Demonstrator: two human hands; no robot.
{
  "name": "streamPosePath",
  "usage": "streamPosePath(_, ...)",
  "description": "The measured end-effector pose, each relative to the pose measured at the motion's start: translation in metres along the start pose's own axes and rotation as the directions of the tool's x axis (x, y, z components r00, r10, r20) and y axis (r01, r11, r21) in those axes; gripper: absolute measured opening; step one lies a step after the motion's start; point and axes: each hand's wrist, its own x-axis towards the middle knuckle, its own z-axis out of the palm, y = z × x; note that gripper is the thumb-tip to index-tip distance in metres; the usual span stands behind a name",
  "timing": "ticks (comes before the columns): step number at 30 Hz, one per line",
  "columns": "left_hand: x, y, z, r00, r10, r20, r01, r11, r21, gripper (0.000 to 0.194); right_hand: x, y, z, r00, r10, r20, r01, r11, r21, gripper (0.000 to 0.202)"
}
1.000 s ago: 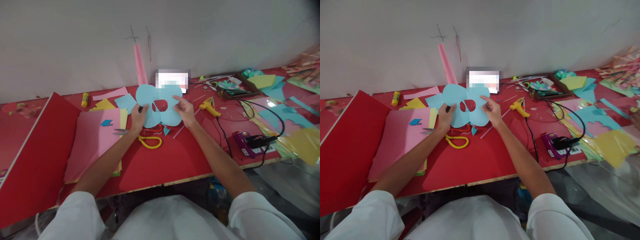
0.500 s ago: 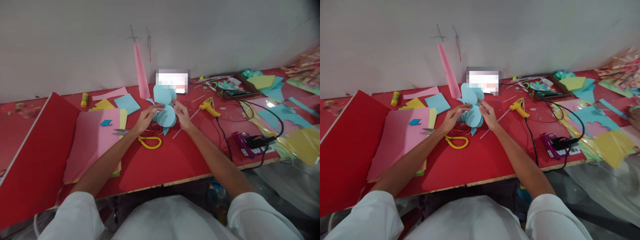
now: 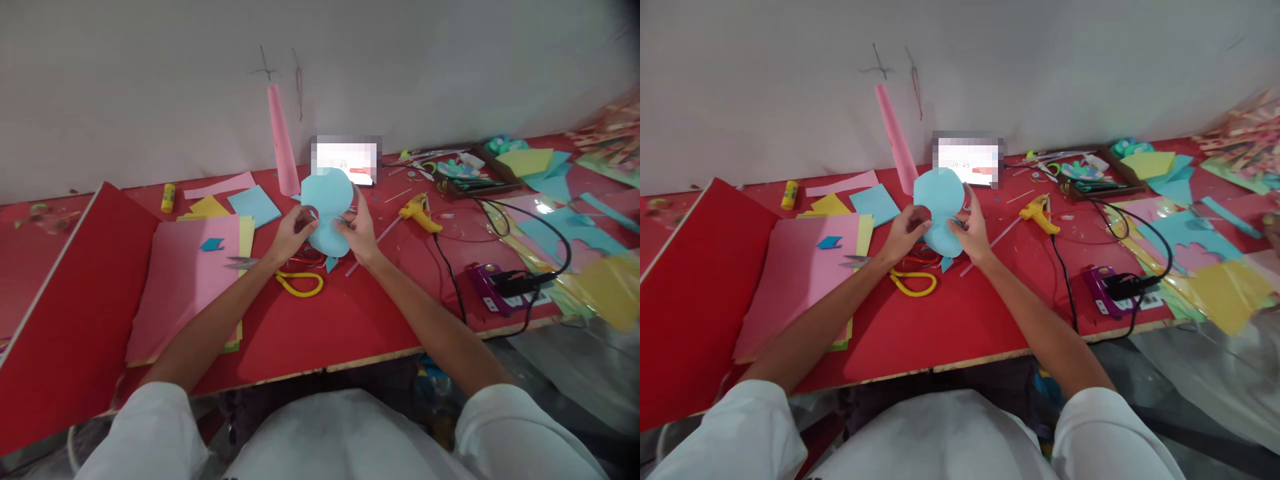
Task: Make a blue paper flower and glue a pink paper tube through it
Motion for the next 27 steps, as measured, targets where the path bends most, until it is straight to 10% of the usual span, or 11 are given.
streamPosePath(12, 0.003, 0.010, -0.006, 0.985, 0.161, -0.056, -0.150, 0.976, 0.156, 0.043, -0.006, -0.009, 0.006, 0.992, -0.122, 0.038, 0.124, 0.991, -0.040, 0.077)
streamPosePath(18, 0.022, 0.029, -0.041, 0.996, -0.005, -0.088, 0.011, 0.998, 0.069, 0.039, -0.010, -0.022, 0.012, 0.988, -0.045, 0.145, 0.052, 0.998, -0.042, 0.065)
streamPosePath(22, 0.023, 0.050, -0.059, 0.954, -0.220, 0.204, 0.238, 0.969, -0.067, 0.072, -0.012, -0.021, 0.014, 0.995, 0.010, 0.094, -0.003, 0.997, -0.073, 0.037)
streamPosePath(27, 0.016, 0.078, -0.060, 0.865, -0.067, 0.497, 0.116, 0.991, -0.067, 0.086, -0.011, -0.009, 0.009, 0.994, 0.066, -0.092, -0.075, 0.992, -0.099, 0.028)
